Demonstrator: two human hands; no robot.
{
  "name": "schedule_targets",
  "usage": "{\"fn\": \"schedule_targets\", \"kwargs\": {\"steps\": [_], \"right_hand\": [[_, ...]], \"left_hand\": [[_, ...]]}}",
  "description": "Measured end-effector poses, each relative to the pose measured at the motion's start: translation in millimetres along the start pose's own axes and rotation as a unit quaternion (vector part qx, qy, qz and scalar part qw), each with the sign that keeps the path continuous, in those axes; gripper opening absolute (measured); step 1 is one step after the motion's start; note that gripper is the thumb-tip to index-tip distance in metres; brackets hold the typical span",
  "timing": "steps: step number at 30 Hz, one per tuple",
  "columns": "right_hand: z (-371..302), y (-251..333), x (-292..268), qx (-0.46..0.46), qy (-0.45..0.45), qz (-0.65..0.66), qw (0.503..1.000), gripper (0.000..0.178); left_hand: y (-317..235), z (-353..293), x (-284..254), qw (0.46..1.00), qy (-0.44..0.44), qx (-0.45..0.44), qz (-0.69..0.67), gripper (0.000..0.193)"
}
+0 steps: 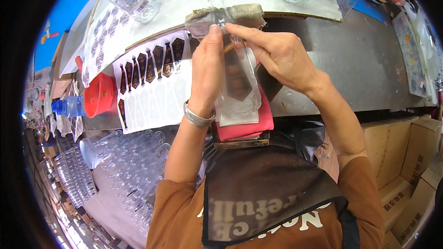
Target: The person repeatedly picks up clear glass bottles, applies a dark rectangular label to the side, and wipes the surface with a black cloth. They then place the labeled bottles on a nearby table. The process is repeated for multiple bottles in a consistent sequence.
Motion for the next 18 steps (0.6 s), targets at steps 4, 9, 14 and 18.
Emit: {"fn": "schedule_targets", "kwargs": {"steps": [4,9,14,18], "right_hand": [[-2.4,-0.2,-18.6,0.123,0.006,0.181,0.976,0.040],[-29.2,-25.7,-32.8,0.278,-0.053,0.380,0.881,0.032],[-23.8,-15.4,-24.5,0.273,-0.087,0.422,0.860,0.032],[25.5,9.9,-31.9,0.110,-0.026,0.181,0.977,0.030]], "left_hand": [[2.4,10.4,-12.8,0.994,0.039,-0.076,-0.076,0.069],[0.8,21.1,-22.0,0.991,0.054,-0.073,0.101,0.070],[-1.7,8.4,-13.1,0.992,0.078,-0.086,-0.040,0.076],[3.0,-6.9,-15.7,0.995,0.008,-0.073,-0.061,0.077]]}}
Point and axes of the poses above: each hand's wrist, its own z-axis towards the middle knuckle, its own x-axis out of the palm, y = z × x, the point moved 1 cm from there along z, towards the middle knuckle, and after that the axes turned 3 degrees about y, right-handed, at the moved point
